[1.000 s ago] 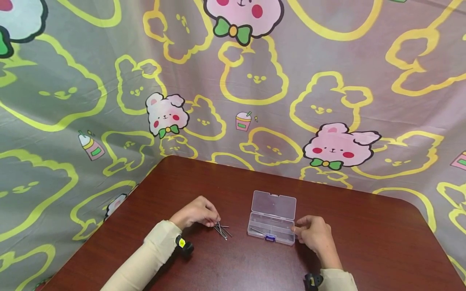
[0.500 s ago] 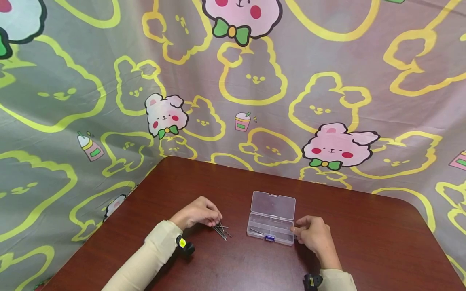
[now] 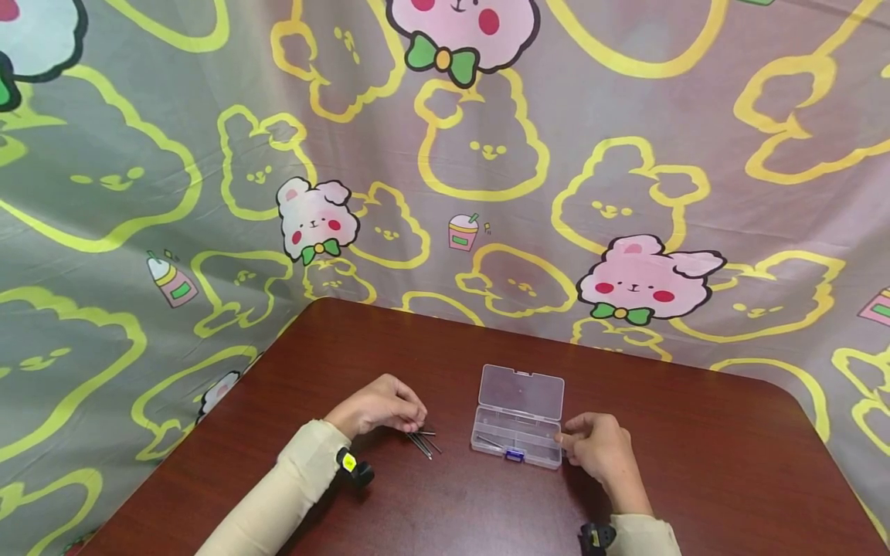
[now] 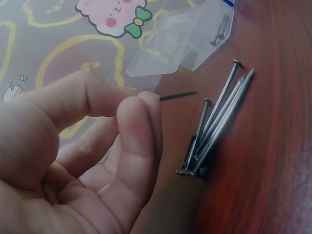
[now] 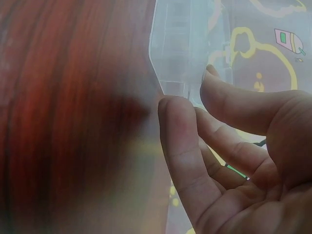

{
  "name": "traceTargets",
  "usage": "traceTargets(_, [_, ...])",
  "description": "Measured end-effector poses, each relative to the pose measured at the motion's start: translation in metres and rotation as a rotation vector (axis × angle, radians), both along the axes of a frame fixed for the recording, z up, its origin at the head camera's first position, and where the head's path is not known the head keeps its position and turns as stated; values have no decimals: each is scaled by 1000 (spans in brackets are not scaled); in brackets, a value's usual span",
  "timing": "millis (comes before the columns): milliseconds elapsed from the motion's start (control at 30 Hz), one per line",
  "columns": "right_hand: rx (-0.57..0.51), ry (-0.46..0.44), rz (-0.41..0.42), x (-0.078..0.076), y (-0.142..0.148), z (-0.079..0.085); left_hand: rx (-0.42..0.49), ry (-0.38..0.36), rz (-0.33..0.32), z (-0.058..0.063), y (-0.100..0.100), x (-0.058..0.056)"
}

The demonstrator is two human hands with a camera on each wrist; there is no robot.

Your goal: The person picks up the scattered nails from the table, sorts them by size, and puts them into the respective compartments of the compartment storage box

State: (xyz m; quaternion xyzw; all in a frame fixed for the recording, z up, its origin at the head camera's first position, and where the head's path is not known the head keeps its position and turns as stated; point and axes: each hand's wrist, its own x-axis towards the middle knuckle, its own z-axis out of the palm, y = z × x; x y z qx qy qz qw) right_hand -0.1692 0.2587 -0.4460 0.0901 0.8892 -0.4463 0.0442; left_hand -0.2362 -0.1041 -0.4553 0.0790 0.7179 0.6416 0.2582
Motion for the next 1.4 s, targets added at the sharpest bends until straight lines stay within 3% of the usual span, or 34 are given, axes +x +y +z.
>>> traceTargets(633, [16, -9, -1, -2, 0, 0, 77, -20, 7, 1, 16, 0])
traceTargets(1400, [14, -4, -1, -1, 2, -1, 102, -21, -1, -1, 47, 5])
